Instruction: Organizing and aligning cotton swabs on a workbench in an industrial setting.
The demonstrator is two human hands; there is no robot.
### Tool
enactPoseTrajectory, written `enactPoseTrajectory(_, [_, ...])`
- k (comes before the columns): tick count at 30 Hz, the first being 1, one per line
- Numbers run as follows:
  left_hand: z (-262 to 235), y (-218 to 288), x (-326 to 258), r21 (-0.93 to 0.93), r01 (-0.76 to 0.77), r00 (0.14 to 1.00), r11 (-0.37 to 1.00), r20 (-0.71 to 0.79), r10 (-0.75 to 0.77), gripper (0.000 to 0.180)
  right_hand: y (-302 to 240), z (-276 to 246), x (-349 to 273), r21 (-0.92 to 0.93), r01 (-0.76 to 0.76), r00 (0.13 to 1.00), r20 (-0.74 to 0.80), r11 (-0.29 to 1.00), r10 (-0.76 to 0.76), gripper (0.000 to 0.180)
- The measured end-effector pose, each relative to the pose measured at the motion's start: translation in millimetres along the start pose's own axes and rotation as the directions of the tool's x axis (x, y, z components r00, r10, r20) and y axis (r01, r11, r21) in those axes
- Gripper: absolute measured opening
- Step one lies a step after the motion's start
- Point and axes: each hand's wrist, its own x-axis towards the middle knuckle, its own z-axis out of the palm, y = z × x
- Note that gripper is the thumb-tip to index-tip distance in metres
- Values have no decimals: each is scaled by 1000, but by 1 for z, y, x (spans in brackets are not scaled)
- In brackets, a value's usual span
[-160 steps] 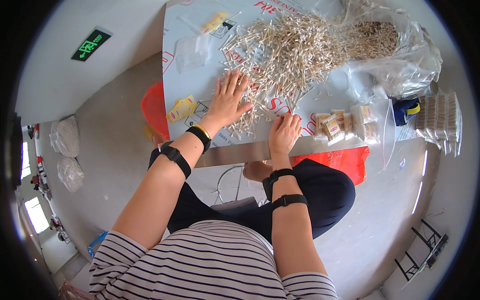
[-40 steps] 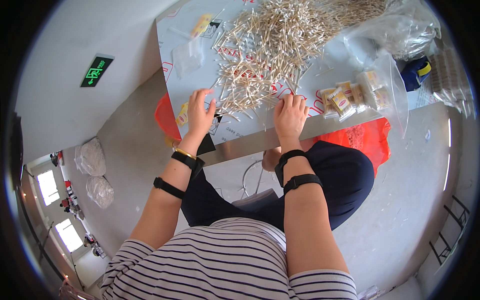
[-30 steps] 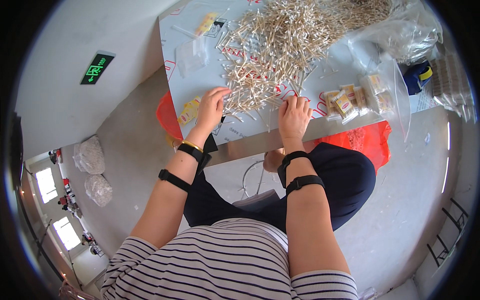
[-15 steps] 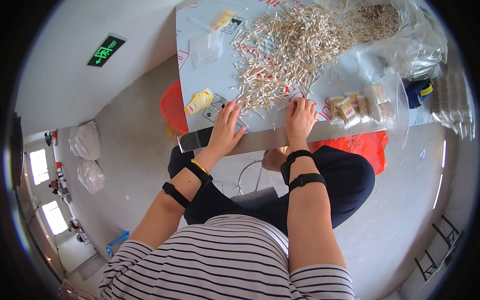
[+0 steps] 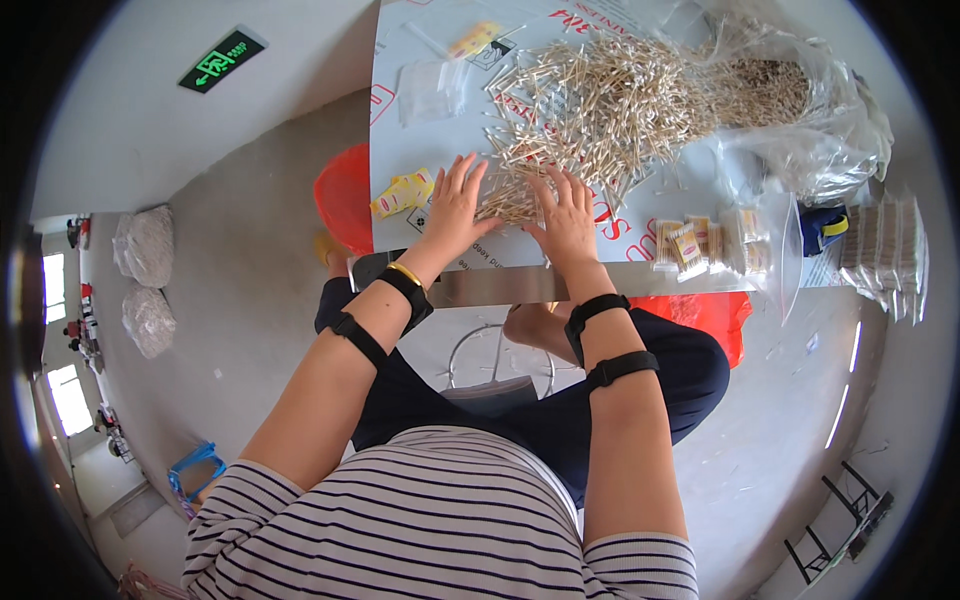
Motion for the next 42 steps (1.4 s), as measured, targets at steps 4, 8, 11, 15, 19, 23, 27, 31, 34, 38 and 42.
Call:
enactPoseTrajectory(4, [-1, -4, -15, -82, 78, 997, 994, -17, -80, 77, -13, -5, 28, 110, 40, 998, 46, 993, -46, 48])
enactPoseTrajectory(8, [1, 7, -45, -22, -37, 999, 999, 2, 37, 66, -15, 13, 61, 63, 225, 968, 102, 972, -230, 10])
enactPoseTrajectory(11, [4, 9, -57, 9, -21, 998, 1000, 52, 21, 65, -14, 18, 75, 17, 265, 939, 221, 964, -262, 4])
enactPoseTrajectory(15, [9, 7, -67, 29, -13, 997, 999, 71, 11, 66, -13, 21, 84, -77, 357, 900, 296, 931, -321, 7])
enactPoseTrajectory(19, [11, 5, -70, 39, -36, 996, 999, 79, 32, 68, -12, 23, 92, -140, 492, 828, 382, 859, -411, 10])
enactPoseTrajectory(23, [2, 9, -69, -18, -29, 999, 999, 44, 29, 68, -17, 9, 99, -225, 478, 846, 376, 849, -377, 10])
enactPoseTrajectory(27, [-11, 14, -71, -78, -3, 1000, 997, 0, 3, 64, -15, -18, 94, 111, 200, 941, 253, 973, -222, 9])
enactPoseTrajectory(31, [-15, 17, -83, -121, 44, 997, 992, -64, -52, 59, -11, -26, 79, 554, -262, 940, 333, 790, 78, 14])
enactPoseTrajectory(34, [-14, 17, -98, -160, 66, 994, 985, -77, -79, 58, -11, -26, 61, 791, -386, 920, 369, 474, 134, 14])
enactPoseTrajectory(38, [-16, 18, -120, -179, 89, 993, 980, -62, -101, 57, -7, -35, 43, 880, -402, 913, 367, 254, 175, 21])
enactPoseTrajectory(42, [-16, 22, -139, -150, 100, 993, 983, -38, -107, 56, 7, -38, 36, 894, -388, 899, 313, 225, 307, 18])
